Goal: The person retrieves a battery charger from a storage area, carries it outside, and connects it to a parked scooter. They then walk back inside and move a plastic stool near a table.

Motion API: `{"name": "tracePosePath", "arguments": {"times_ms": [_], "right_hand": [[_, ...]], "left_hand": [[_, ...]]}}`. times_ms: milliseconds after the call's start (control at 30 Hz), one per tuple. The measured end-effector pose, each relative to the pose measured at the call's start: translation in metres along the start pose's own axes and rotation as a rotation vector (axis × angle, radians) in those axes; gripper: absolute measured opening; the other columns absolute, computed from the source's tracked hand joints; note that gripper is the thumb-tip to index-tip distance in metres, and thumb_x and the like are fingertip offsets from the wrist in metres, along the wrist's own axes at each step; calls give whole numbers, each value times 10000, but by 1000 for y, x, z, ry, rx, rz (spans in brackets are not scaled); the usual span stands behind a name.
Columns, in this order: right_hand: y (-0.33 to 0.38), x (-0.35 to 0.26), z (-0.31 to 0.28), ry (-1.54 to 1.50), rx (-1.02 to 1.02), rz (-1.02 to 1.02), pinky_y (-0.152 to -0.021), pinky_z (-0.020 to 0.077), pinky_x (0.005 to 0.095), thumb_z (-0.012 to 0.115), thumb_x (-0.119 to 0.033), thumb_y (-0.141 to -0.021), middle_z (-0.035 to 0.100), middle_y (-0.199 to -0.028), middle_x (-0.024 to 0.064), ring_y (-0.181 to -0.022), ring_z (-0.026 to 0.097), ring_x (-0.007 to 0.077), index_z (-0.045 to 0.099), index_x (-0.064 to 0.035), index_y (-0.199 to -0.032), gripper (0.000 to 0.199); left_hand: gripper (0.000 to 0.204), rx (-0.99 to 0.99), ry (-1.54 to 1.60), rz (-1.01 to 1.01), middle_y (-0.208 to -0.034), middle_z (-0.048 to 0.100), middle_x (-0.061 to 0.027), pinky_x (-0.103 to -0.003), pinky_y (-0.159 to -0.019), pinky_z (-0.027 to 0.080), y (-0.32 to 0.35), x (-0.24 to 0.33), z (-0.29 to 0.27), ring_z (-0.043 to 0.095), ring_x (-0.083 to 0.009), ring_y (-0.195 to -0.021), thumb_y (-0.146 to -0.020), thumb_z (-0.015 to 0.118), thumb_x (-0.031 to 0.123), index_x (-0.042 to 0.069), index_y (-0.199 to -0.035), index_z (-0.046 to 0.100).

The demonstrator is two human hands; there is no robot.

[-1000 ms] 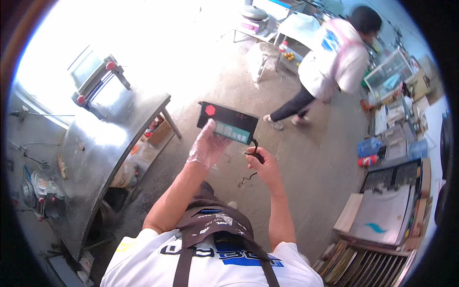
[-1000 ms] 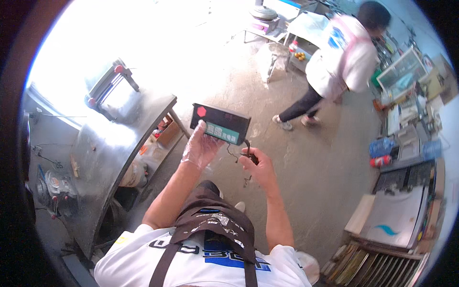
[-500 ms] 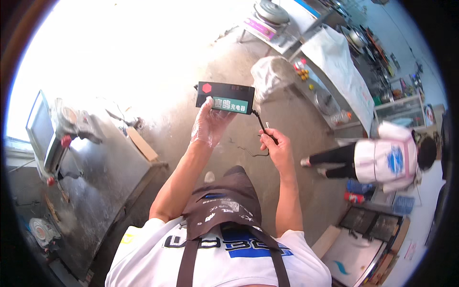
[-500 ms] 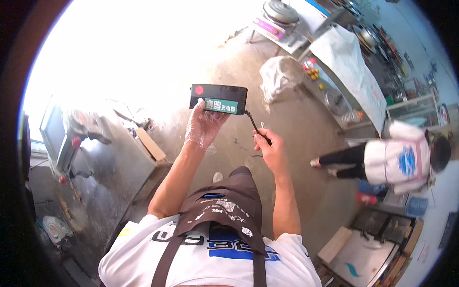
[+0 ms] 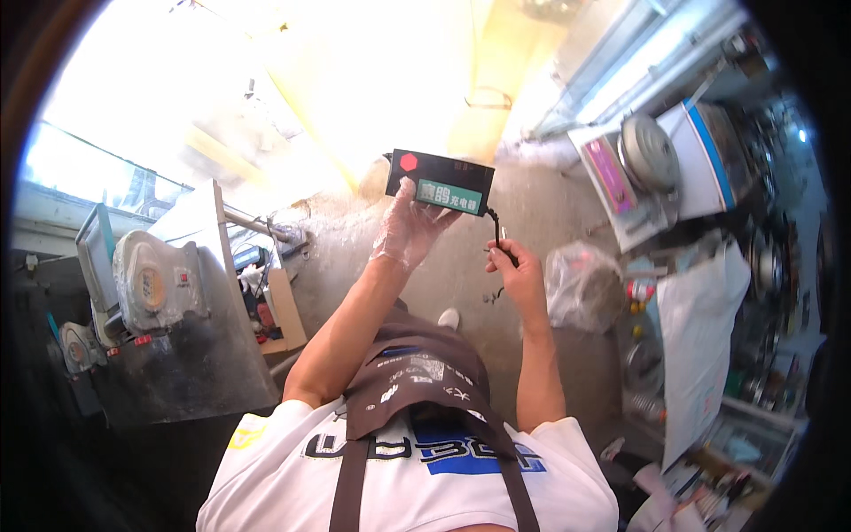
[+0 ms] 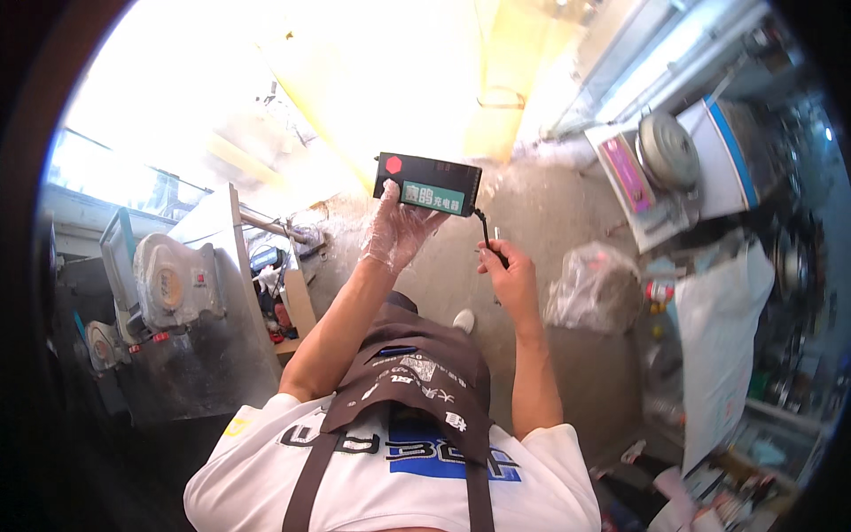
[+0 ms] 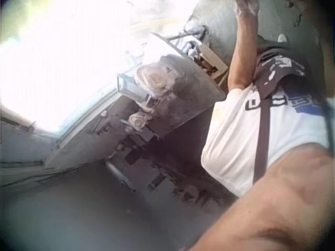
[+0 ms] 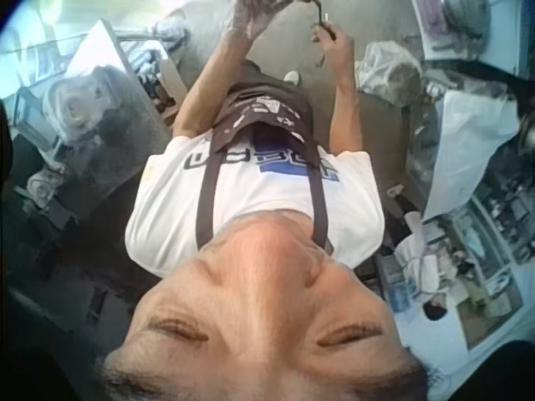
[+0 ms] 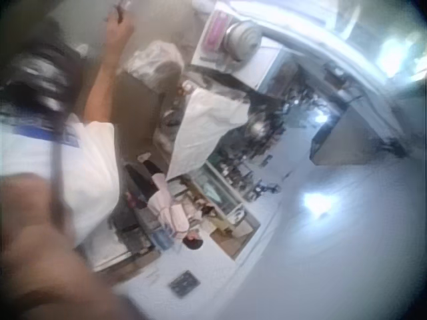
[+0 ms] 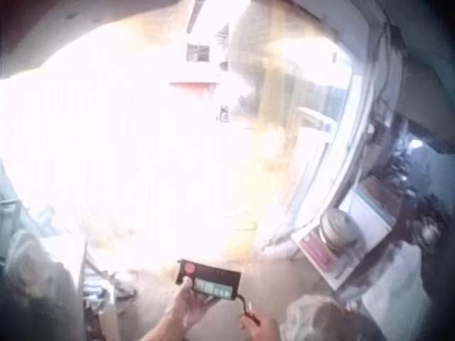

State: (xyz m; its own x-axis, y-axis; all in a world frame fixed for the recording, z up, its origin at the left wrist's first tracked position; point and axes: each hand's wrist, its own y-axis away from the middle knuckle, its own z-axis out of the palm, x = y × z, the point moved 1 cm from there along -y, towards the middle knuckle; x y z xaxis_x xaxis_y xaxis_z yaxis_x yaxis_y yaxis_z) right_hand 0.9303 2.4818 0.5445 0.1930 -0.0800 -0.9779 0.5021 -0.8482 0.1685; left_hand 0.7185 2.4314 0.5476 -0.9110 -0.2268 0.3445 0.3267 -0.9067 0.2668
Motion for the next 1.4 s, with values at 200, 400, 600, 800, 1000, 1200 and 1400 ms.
{"name": "tracePosePath", "arguments": {"times_ms": [200,400,600,800,1000,1200,1400], "right_hand": [[-182,-17,5,50,-128,-2,-739,508,239,599,-85,-956,679,-852,31,-776,657,102,675,31,-1057,172],[-371,-39,47,85,-227,102,-771,498,250,604,-95,-958,690,-884,43,-850,639,90,671,38,-1067,185],[-567,-58,96,0,-339,90,-737,479,227,702,-191,-913,684,-956,36,-827,626,88,642,28,-1157,333],[-768,-66,126,-283,-420,-34,-528,399,184,721,-305,-915,644,-1138,79,-886,587,67,454,42,-1401,654],[-908,-74,169,-204,-257,30,-510,356,202,764,-382,-844,609,-919,29,-702,488,42,602,20,-1185,552],[-1060,-90,191,-143,-183,-24,-552,365,183,753,-316,-866,644,-1002,40,-777,544,43,588,36,-1234,535],[-1181,-79,230,17,111,-276,-803,513,285,817,-213,-791,646,-1033,61,-902,616,135,588,55,-1248,577]], "left_hand": [[584,-44,89,88,-1383,519,-145,-597,-1105,414,-159,47,9,508,-333,-1294,-970,598,435,68,-1389,422],[569,44,220,59,-1343,542,-144,-622,-1114,382,-330,114,-6,487,-343,-1299,-954,615,457,72,-1350,479],[584,31,235,115,-1383,495,-138,-600,-1138,354,-490,189,-14,451,-339,-1325,-968,605,424,51,-1380,428],[601,-153,124,195,-1392,526,-109,-489,-1124,395,-663,253,-37,486,-286,-1313,-958,588,444,63,-1394,427],[923,-131,-32,163,-1464,440,-85,-501,-1136,383,-788,306,-39,454,-287,-1333,-810,567,691,99,-1480,337],[924,-79,-12,-52,-1496,387,-98,-496,-1120,402,-947,382,-42,427,-289,-1360,-883,289,780,99,-1508,286],[849,-179,27,-180,-1487,432,-112,-498,-1106,413,-1093,430,-43,451,-312,-1350,-921,292,730,97,-1486,322]]}}
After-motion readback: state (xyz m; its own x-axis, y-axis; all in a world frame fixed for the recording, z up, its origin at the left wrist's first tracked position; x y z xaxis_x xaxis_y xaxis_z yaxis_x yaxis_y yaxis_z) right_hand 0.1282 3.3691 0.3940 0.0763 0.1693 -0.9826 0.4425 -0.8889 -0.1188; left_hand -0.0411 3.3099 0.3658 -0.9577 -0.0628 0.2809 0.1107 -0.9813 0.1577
